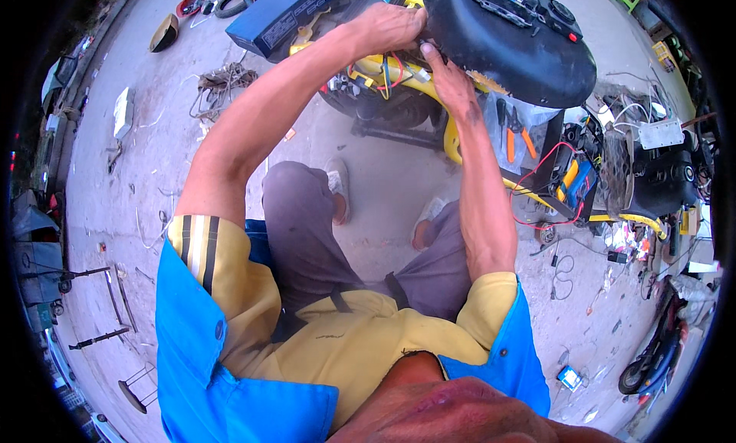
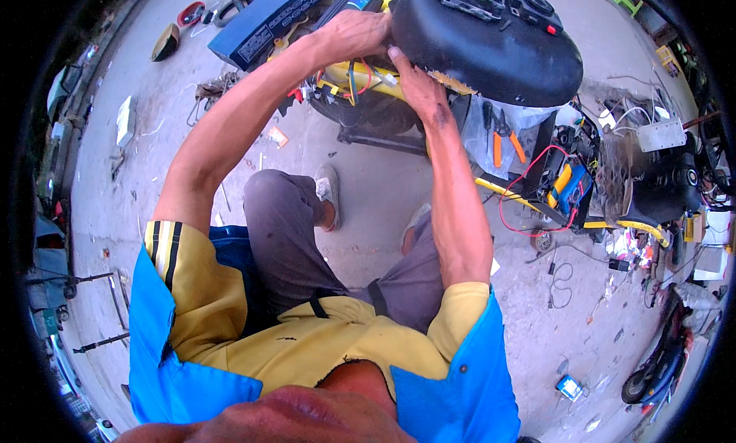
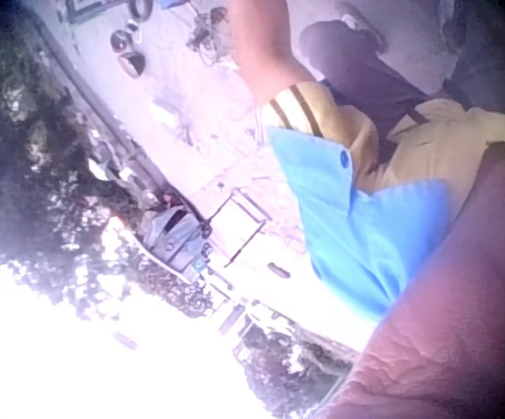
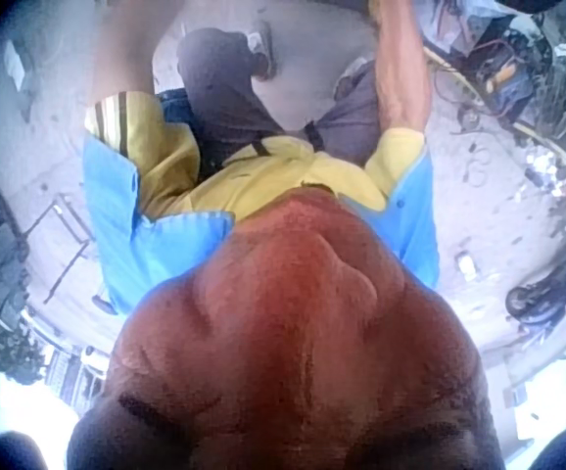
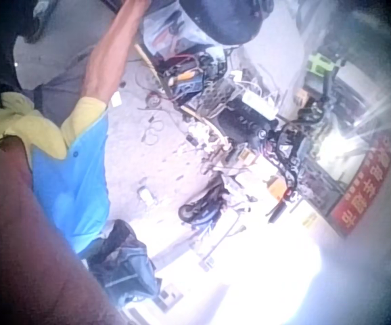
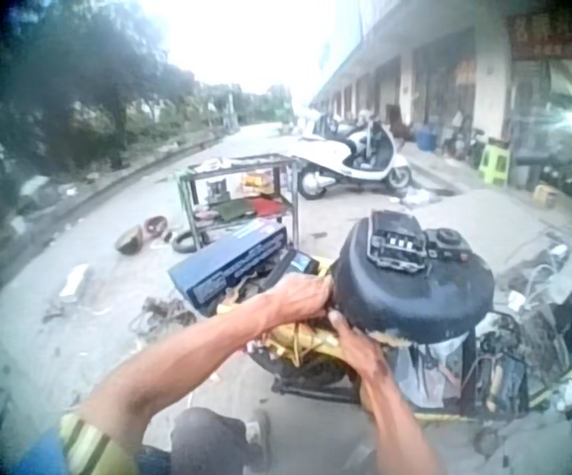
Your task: The person works on the wiring under the seat of a yellow scooter, using pliers to cut and strip wires and connecting them. They then walk through the workshop and ascend a spiral staircase.
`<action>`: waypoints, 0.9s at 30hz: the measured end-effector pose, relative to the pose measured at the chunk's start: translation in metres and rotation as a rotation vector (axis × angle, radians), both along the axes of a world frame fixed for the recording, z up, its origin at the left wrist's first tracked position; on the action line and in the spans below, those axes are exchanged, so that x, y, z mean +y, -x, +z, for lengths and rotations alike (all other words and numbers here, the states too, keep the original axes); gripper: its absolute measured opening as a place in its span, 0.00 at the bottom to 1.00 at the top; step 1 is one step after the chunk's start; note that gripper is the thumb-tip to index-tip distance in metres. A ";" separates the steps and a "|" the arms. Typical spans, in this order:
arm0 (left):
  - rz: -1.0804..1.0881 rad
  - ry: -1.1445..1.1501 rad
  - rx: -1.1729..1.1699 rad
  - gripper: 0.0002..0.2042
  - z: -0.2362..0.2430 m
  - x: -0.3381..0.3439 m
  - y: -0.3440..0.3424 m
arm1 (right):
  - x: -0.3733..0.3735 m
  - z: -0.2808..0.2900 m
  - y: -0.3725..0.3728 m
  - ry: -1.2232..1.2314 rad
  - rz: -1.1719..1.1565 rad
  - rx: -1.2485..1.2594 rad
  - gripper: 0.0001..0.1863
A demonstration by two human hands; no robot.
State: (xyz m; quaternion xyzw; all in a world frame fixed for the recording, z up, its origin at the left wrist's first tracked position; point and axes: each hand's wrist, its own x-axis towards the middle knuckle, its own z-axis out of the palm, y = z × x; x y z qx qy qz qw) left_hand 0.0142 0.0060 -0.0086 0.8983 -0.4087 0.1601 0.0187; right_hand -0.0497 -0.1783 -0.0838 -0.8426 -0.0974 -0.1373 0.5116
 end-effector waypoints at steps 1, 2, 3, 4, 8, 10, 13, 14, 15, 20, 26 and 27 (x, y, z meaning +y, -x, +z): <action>-0.003 0.029 -0.001 0.20 0.000 0.000 0.001 | 0.000 0.000 -0.002 -0.008 0.016 -0.003 0.31; -0.006 0.057 -0.002 0.20 0.000 0.000 0.003 | 0.000 0.000 -0.005 -0.017 0.033 -0.006 0.30; -0.029 0.083 0.003 0.20 0.001 0.003 0.004 | -0.001 0.000 -0.007 -0.055 0.062 0.003 0.32; -0.052 0.110 0.009 0.21 0.004 0.006 0.005 | -0.002 0.002 -0.008 -0.092 0.089 0.014 0.33; -0.188 0.214 0.095 0.22 0.013 0.011 -0.003 | -0.004 0.007 -0.008 -0.108 0.130 -0.017 0.33; -0.114 0.169 0.450 0.21 0.034 0.008 -0.001 | -0.006 0.001 -0.005 -0.027 0.035 -0.082 0.26; -0.028 0.186 0.682 0.17 0.048 0.006 -0.004 | -0.005 -0.001 0.000 0.000 0.003 -0.106 0.23; -0.019 0.191 0.678 0.17 0.045 0.008 -0.011 | -0.004 0.000 0.001 -0.008 0.012 -0.103 0.22; -0.011 0.197 0.674 0.17 0.040 0.008 -0.016 | -0.002 0.000 0.001 0.010 0.007 -0.108 0.22; 0.089 0.009 0.443 0.18 0.057 -0.021 0.002 | -0.004 -0.010 -0.004 -0.021 -0.026 -0.141 0.22; 0.315 -0.107 0.614 0.20 0.035 -0.029 -0.041 | -0.012 0.004 0.011 0.061 0.040 0.101 0.37; 0.286 -0.053 0.623 0.20 0.030 -0.032 -0.046 | -0.011 -0.001 0.009 0.056 -0.019 0.003 0.32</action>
